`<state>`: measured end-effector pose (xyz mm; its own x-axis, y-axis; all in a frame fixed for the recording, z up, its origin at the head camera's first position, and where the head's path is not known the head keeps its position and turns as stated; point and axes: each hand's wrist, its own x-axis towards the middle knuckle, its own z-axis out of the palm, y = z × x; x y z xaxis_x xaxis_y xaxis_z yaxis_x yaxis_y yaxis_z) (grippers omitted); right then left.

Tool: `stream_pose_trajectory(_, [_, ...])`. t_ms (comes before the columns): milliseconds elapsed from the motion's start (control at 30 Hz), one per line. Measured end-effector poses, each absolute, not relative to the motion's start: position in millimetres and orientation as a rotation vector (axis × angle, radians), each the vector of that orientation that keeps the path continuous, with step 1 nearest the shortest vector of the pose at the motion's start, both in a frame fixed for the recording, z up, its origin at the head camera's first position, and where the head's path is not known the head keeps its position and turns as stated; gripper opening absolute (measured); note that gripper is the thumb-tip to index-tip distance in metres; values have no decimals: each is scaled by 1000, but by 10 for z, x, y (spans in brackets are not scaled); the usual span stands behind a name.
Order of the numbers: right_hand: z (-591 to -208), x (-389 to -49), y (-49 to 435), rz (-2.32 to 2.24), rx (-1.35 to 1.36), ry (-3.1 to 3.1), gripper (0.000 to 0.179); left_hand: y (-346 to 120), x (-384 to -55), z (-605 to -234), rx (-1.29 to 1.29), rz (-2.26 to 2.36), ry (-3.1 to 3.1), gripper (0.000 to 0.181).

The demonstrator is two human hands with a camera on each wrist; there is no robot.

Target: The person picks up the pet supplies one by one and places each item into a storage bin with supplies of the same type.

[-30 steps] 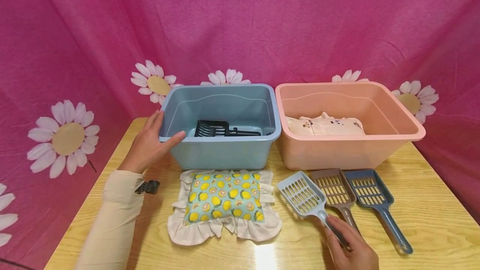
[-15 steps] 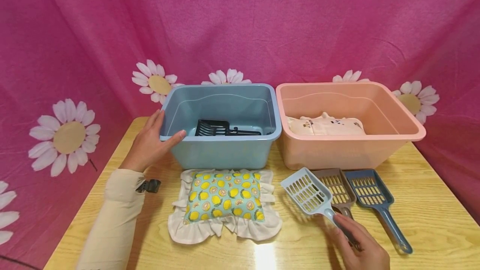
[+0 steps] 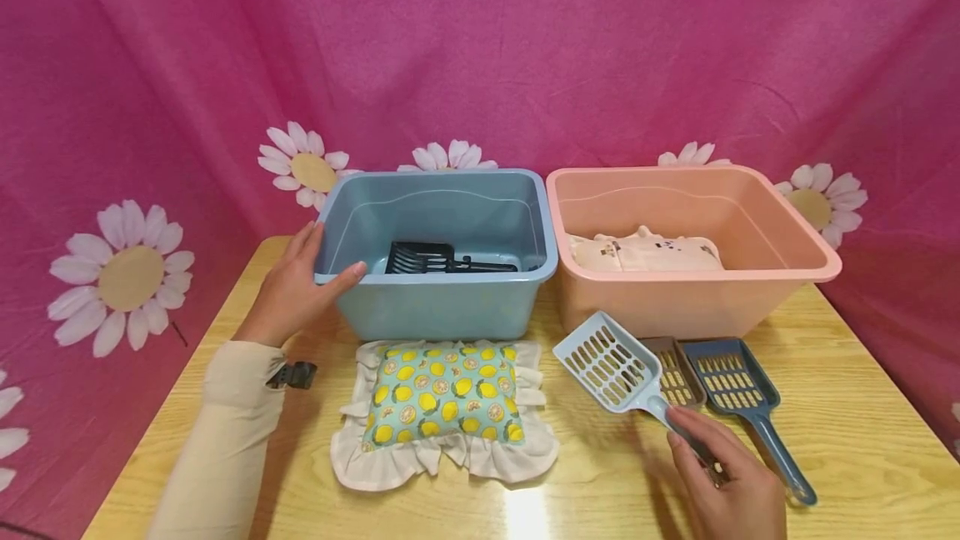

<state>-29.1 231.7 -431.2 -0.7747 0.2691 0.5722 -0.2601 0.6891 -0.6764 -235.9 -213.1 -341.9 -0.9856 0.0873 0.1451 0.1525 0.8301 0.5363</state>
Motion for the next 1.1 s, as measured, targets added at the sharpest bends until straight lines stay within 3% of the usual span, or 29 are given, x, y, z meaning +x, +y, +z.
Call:
stream_pose_trajectory(400, [-4139,-339,2304,1103,163,-2131,38,-2137,-2366,-3436,-210,-871,-2880,103])
stream_pose_trajectory(833, [-3797,-412,2233,1073,102,-2220,37,-2136,-2380,-3451,-223,-843,-2865,101])
stream_pose_trajectory(1100, [-3704,-560,2203,1080,265,-2077,36,-2135,-2390,-3457,-216,-831,-2862,102])
